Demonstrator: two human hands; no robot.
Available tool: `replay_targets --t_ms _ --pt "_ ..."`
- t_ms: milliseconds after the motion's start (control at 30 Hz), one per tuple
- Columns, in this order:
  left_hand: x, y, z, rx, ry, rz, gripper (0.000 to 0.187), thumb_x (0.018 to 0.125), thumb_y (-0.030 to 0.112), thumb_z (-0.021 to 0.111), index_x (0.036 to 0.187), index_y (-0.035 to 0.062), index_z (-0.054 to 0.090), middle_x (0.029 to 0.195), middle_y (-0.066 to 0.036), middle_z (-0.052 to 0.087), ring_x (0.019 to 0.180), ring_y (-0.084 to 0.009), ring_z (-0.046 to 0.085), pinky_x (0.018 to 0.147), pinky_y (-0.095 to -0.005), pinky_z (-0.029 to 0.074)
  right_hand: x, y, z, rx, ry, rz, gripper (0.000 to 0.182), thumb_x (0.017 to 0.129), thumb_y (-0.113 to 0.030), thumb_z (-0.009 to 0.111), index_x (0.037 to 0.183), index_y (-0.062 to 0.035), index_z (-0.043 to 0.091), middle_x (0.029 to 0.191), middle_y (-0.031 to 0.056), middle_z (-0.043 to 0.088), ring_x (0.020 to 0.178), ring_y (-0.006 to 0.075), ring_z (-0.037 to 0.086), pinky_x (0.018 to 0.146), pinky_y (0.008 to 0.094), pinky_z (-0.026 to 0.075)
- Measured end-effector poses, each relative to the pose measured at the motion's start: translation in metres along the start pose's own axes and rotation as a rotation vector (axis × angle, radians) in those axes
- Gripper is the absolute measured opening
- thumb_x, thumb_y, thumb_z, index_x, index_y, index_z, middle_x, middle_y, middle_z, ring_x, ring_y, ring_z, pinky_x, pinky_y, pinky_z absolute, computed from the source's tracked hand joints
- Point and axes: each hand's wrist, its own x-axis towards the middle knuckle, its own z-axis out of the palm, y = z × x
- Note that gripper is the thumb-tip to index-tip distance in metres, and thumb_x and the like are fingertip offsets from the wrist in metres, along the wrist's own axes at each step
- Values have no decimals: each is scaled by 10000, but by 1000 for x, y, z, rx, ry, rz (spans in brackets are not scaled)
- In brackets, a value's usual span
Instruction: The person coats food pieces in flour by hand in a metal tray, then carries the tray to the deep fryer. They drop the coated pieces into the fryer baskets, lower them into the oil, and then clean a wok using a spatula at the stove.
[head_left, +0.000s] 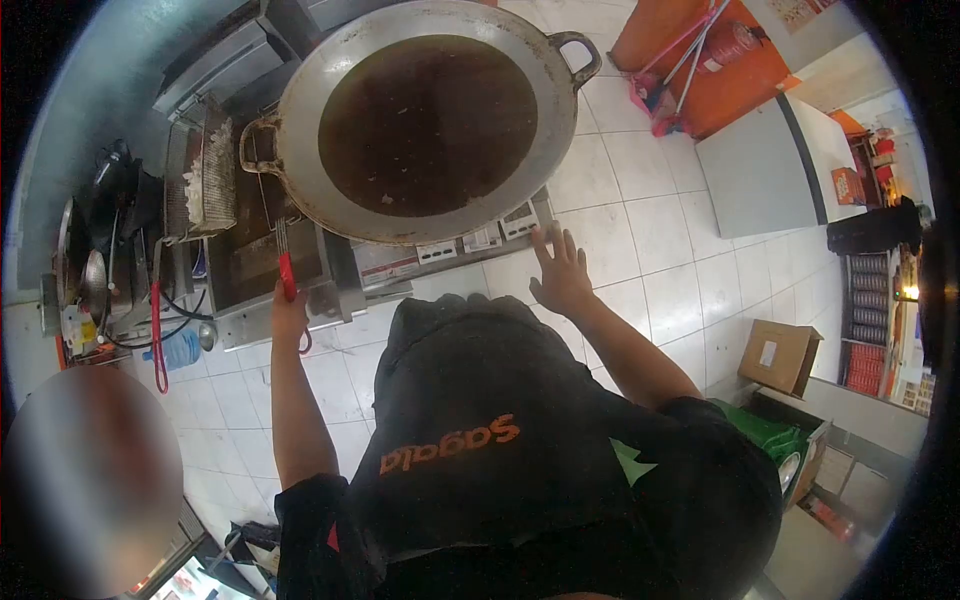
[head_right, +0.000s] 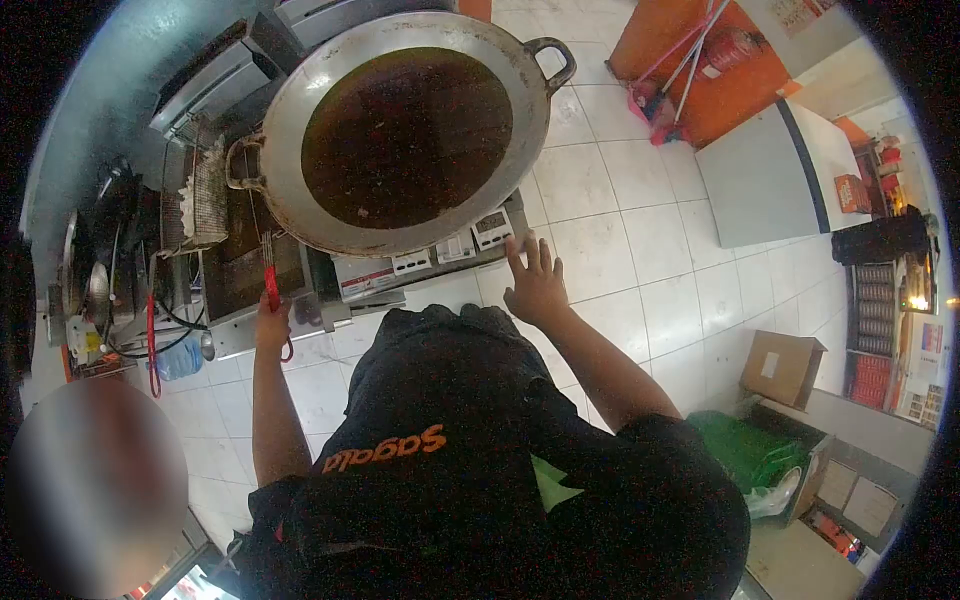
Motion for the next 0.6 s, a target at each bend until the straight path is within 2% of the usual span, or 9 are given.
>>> replay_targets --t_ms 100,200,267,400,500,600 --pt "-20 39 -12 -53 -39 -49 646 905 258 685 1488 210 411 709 -45 572 526 -179 548 467 -358 447 1 -1 -4 -14 17 -11 924 851 -302 640 1596 -178 109 1618 252 131 1490 463 168 1156 642 229" --pt "-30 58 -15 40 -5 -73 651 904 269 687 1488 191 410 715 -61 594 532 -185 570 460 -357 455 2 -6 -12 -12 13 -36 872 862 -298 627 1592 -200 161 1625 233 136 1494 454 165 1162 644 211" --pt "-11 21 -4 44 19 -35 671 901 295 693 1494 168 406 724 -82 616 546 -193 595 459 -358 464 5 -9 -12 -8 -1 -56 848 869 -295 619 1589 -202 181 1630 223 140 1500 446 158 1167 642 201" --pt "-17 37 -5 91 25 -22 717 895 330 700 1509 128 389 741 -114 647 572 -205 633 465 -364 481 7 -16 -13 1 1 -67 831 873 -299 617 1584 -179 204 1634 218 147 1509 432 143 1169 644 193" --pt "-27 57 -10 124 10 -100 725 898 327 699 1520 136 379 730 -110 642 559 -205 623 475 -360 486 4 -18 -10 -21 15 -45 833 867 -298 623 1579 -163 213 1634 218 141 1511 432 139 1160 660 197" --pt "-22 50 -7 119 13 -104 713 899 318 699 1516 146 384 740 -112 645 555 -209 619 486 -362 491 4 -13 0 -27 33 -33 839 856 -290 631 1576 -166 219 1634 217 128 1509 438 138 1148 677 203"
